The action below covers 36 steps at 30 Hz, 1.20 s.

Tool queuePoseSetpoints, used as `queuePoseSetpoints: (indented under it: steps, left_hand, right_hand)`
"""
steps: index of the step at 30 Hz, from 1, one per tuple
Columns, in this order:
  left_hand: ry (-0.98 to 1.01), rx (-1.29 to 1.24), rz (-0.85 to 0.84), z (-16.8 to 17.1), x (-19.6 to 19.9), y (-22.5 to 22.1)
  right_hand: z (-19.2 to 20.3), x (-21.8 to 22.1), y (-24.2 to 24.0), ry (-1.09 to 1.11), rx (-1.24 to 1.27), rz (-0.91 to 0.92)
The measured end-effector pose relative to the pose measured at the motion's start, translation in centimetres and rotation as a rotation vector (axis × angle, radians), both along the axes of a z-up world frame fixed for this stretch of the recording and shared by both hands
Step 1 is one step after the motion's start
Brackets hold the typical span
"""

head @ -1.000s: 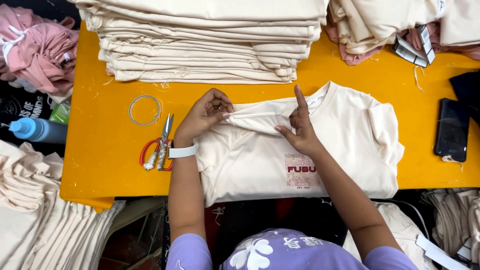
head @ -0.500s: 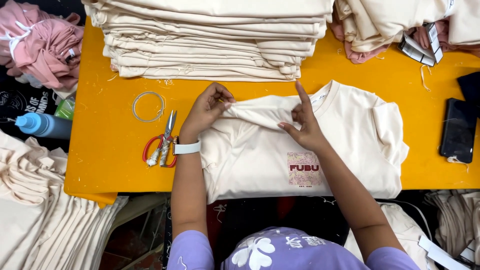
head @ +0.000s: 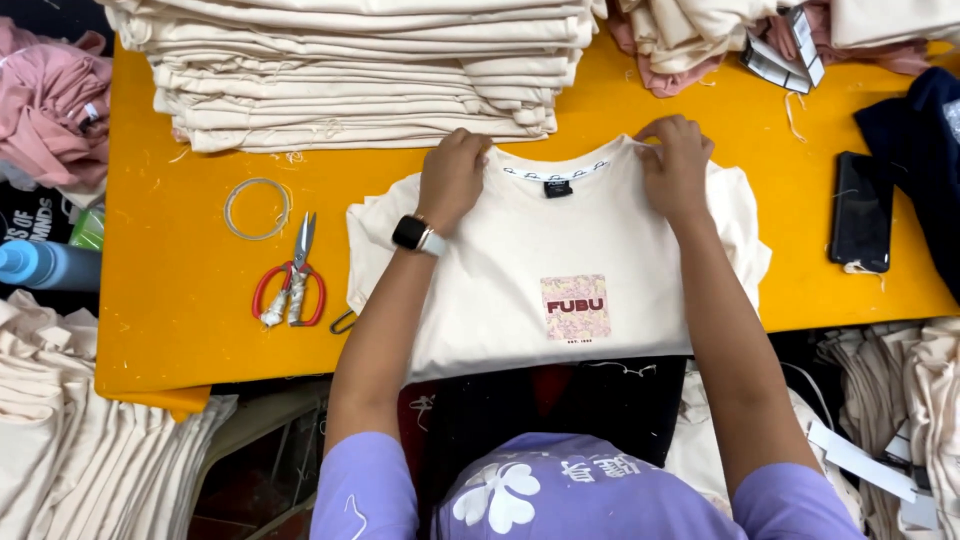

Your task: Trimming loose threads from t-shirts using scissors at a quality control station

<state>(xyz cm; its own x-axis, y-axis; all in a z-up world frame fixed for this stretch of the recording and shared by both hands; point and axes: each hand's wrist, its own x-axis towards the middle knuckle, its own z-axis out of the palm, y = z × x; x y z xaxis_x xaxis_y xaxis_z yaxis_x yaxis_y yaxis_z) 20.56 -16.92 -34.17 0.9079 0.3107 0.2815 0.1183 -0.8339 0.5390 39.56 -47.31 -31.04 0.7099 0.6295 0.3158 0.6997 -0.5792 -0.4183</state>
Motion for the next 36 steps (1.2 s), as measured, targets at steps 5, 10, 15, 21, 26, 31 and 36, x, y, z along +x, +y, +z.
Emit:
queuePoseSetpoints:
  steps: [5, 10, 15, 21, 26, 31, 36]
  left_hand:
    - [0.002, -0.292, -0.168, 8.6, -11.3, -5.2]
    - [0.270, -0.207, -0.223, 5.9, -19.1, -9.8]
    - [0.026, -0.474, 0.110, 6.2, -21.2, -12.4]
    - [-0.117, -0.297, 0.123, 6.7, -20.2, -14.2]
    - [-0.052, -0.110, 0.066, 7.1, -18.8, -14.8]
    - [0.009, -0.090, 0.094, 6.6, -18.3, -15.2]
    - [0.018, -0.029, 0.109, 5.4, -18.1, -15.0]
  right_hand:
    - [0.3, -7.5, -9.8, -0.234, 0.099, 0.203]
    - [3.1, -16.1, -14.1, 0.090, 0.057, 0.309]
    - [0.4, -17.1, -17.0, 0.003, 0.460, -0.091]
    - [4.1, -17.7, -14.1, -0.149, 0.491, -0.083]
    - [4.4, -16.6, -13.0, -0.073, 0.525, -0.074]
    - [2.1, -17.6, -12.1, 0.042, 0.532, -0.088]
    - [1.9, -18.8, -10.3, 0.097, 0.394, 0.004]
